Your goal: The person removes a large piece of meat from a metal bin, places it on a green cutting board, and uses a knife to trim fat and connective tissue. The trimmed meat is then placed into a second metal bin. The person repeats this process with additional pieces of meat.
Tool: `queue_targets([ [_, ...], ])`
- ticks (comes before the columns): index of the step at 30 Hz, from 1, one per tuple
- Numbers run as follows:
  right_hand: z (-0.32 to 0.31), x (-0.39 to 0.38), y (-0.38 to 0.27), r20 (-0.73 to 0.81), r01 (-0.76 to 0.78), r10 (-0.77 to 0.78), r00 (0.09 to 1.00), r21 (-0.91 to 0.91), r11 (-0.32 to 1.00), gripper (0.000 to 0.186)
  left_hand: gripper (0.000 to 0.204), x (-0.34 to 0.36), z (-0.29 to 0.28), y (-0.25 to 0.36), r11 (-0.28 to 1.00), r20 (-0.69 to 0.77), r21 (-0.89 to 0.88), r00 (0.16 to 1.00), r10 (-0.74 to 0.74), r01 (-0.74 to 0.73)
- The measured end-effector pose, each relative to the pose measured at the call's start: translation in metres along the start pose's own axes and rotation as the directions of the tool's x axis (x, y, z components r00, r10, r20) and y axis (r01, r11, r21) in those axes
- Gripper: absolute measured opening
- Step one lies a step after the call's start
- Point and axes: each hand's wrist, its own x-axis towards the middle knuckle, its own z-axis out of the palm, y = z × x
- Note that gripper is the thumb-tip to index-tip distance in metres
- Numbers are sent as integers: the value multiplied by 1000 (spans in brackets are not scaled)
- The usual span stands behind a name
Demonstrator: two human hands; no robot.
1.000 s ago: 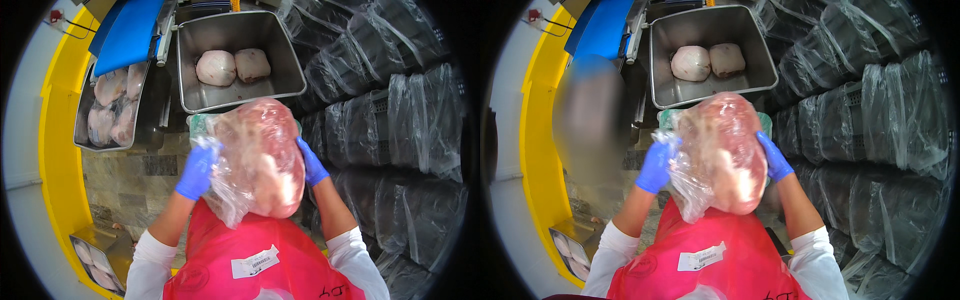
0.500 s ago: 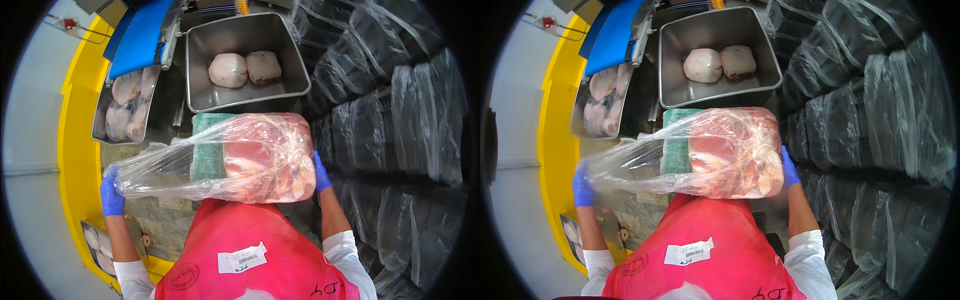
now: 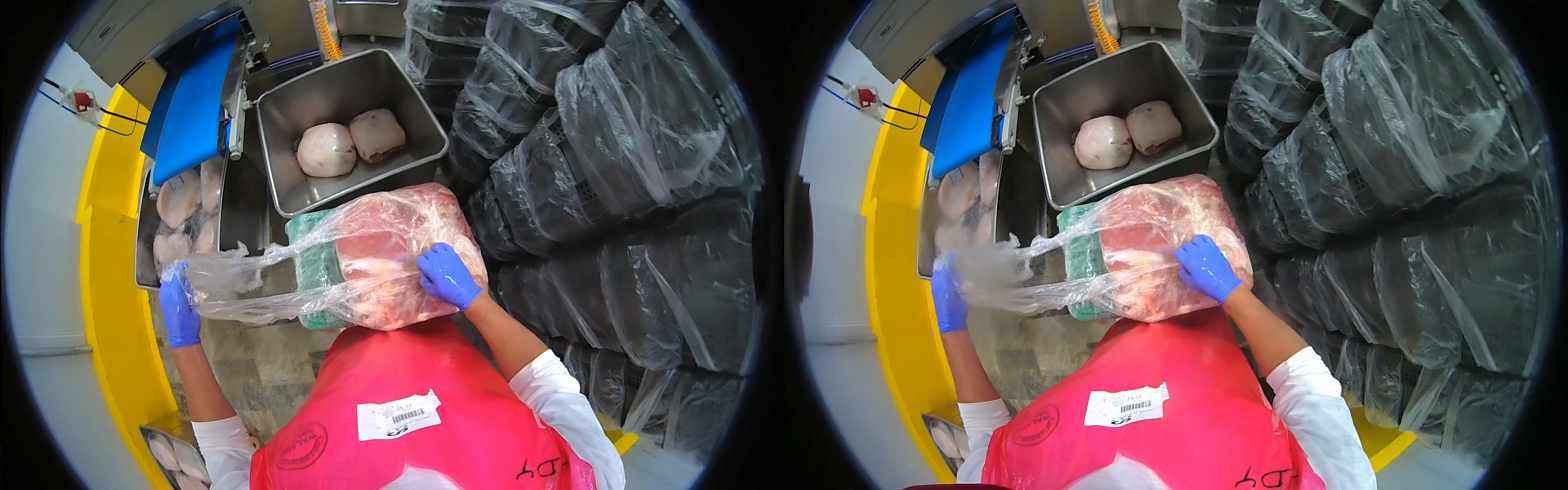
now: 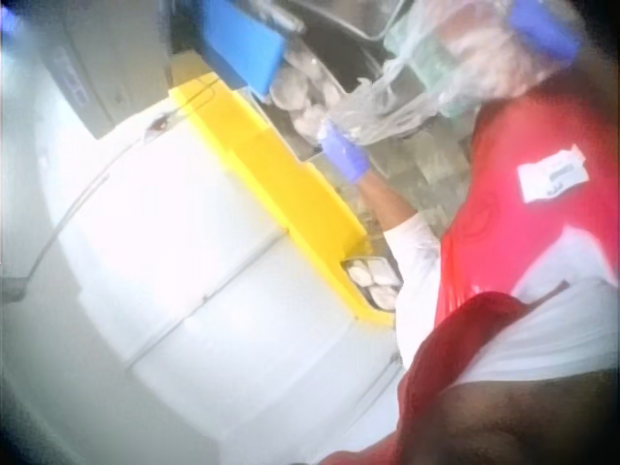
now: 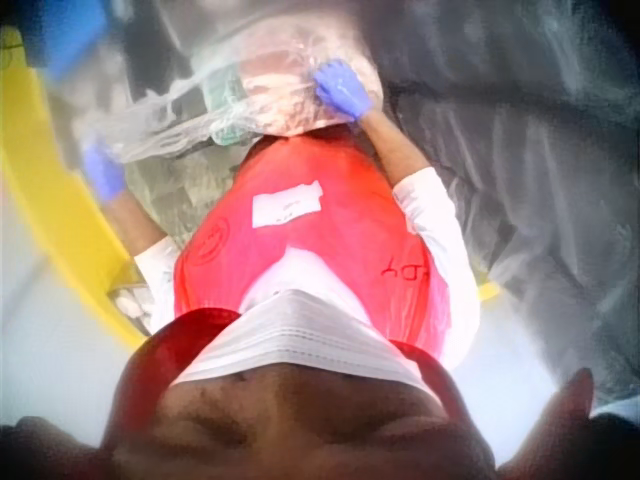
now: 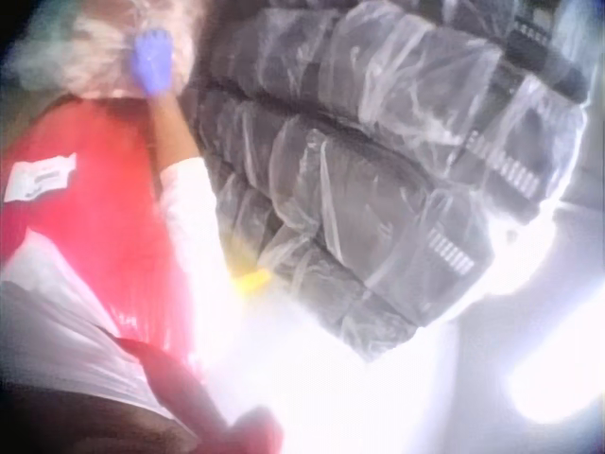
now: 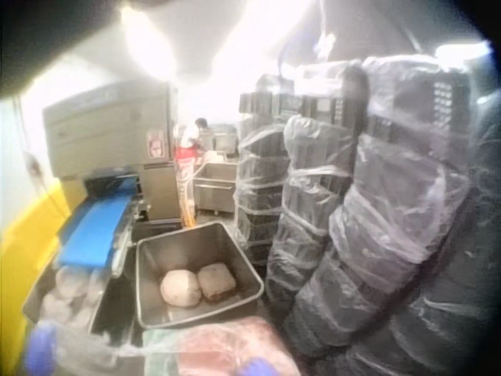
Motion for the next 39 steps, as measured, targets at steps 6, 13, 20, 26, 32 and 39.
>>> queue_targets([
  [6, -29, -105, -31, 178, -351, 321, 930, 167, 921, 18, 17, -25, -17, -38, 992, 21, -104, 997, -72, 74],
  [13, -3, -102, -3, 27, -578, 584, 811, 185, 795, 43, 23, -50, -44, -83, 944, 49, 235, 973, 224, -229],
  [20, 23, 31, 71, -239, -500, 477, 846, -44, 865, 30, 27, -66, -34, -62, 973, 60, 204, 993, 102, -112],
  [26, -61, 209, 138, -605, -550, 615, 506, 323, 770, 22, 28, -122, -4, -27, 937, 77, 338, 995, 62, -85],
  [32, -18, 263, 88, -156, -205, 470, 869, 751, 628, 42, 32, -150, 26, 28, 958, 193, 286, 980, -39, -18],
  [39, 37, 184, -40, 124, 314, -312, 942, 2, 949, 35, 39, -132, 87, 89, 990, 466, 82, 874, -137, 111],
])
